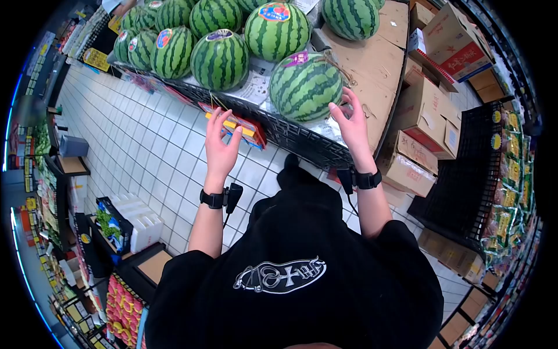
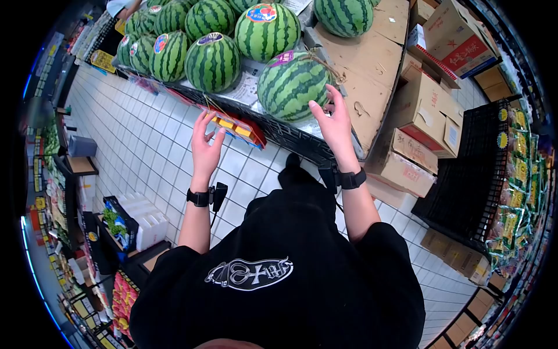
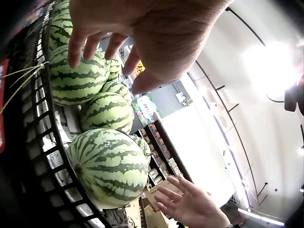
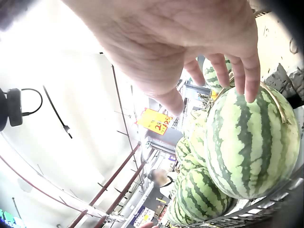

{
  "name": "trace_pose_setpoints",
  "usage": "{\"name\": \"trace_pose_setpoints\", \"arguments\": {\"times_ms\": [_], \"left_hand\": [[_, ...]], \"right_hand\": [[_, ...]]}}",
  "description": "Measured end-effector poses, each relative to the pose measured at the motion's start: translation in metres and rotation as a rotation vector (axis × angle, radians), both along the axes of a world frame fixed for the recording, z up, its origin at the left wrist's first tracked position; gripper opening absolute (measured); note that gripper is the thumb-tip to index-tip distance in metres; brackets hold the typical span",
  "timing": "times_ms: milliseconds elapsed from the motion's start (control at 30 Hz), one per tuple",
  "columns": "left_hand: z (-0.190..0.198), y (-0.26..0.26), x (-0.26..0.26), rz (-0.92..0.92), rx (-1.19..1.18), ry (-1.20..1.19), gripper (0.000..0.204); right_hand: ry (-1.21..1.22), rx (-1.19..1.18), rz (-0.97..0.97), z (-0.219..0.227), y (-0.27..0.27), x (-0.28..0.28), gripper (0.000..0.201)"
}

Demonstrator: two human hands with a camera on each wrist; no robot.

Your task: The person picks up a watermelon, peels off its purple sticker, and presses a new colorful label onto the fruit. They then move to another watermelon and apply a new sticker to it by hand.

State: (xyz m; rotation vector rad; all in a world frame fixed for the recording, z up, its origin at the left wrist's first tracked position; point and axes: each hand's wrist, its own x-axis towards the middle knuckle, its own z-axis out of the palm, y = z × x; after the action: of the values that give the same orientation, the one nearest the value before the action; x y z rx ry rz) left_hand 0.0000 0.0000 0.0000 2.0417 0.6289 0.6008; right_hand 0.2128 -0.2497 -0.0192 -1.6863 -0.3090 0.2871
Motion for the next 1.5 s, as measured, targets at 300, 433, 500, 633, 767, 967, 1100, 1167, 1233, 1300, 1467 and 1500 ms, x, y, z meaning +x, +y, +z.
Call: {"name": "trace_pose_setpoints", "arguments": {"times_ms": [300,433,500,633,767,967,1100,1167,1233,1300,1467,1500], "left_hand": [[0.003,0.025,0.123,-0.249,-0.056,0.085,0.052],[-0.010,0.031,0.148,-0.313,-0.096,0.152,0.055],[-0.015,0.034,0.158,-0.328,-0.129,0.176,0.062],[-0.022,0.044,0.179,-0.395,-0.180,0.233,0.077],[-0.026,0.062,0.201,-0.567,-0.235,0.279,0.084],[-0.026,0.080,0.220,-0.740,-0.213,0.289,0.096],[-0.032,0.081,0.221,-0.770,-0.174,0.296,0.101],[-0.032,0.086,0.223,-0.778,-0.169,0.292,0.104],[-0.044,0.089,0.227,-0.807,-0.134,0.278,0.107],[-0.052,0.092,0.234,-0.852,-0.189,0.246,0.111],[-0.059,0.094,0.244,-0.939,-0.327,0.248,0.120],[-0.059,0.092,0.244,-0.950,-0.404,0.245,0.121]], "right_hand": [[-0.143,-0.314,0.020,0.004,0.025,0.038,0.074],[-0.161,-0.382,0.097,0.018,0.022,0.036,0.075],[-0.156,-0.389,0.065,0.022,0.027,0.032,0.073],[-0.183,-0.413,0.025,0.024,0.031,0.030,0.074],[-0.176,-0.419,-0.040,0.020,0.040,0.024,0.076],[-0.083,-0.483,-0.147,0.024,0.064,0.014,0.085],[-0.135,-0.567,-0.210,0.013,0.078,0.009,0.098],[-0.163,-0.537,-0.217,0.000,0.085,0.008,0.116],[-0.203,-0.572,-0.246,-0.001,0.090,0.003,0.121],[-0.203,-0.604,-0.248,0.001,0.093,0.003,0.125],[-0.256,-0.508,-0.251,-0.019,0.089,0.007,0.134],[-0.244,-0.495,-0.248,-0.020,0.087,0.007,0.133]]}}
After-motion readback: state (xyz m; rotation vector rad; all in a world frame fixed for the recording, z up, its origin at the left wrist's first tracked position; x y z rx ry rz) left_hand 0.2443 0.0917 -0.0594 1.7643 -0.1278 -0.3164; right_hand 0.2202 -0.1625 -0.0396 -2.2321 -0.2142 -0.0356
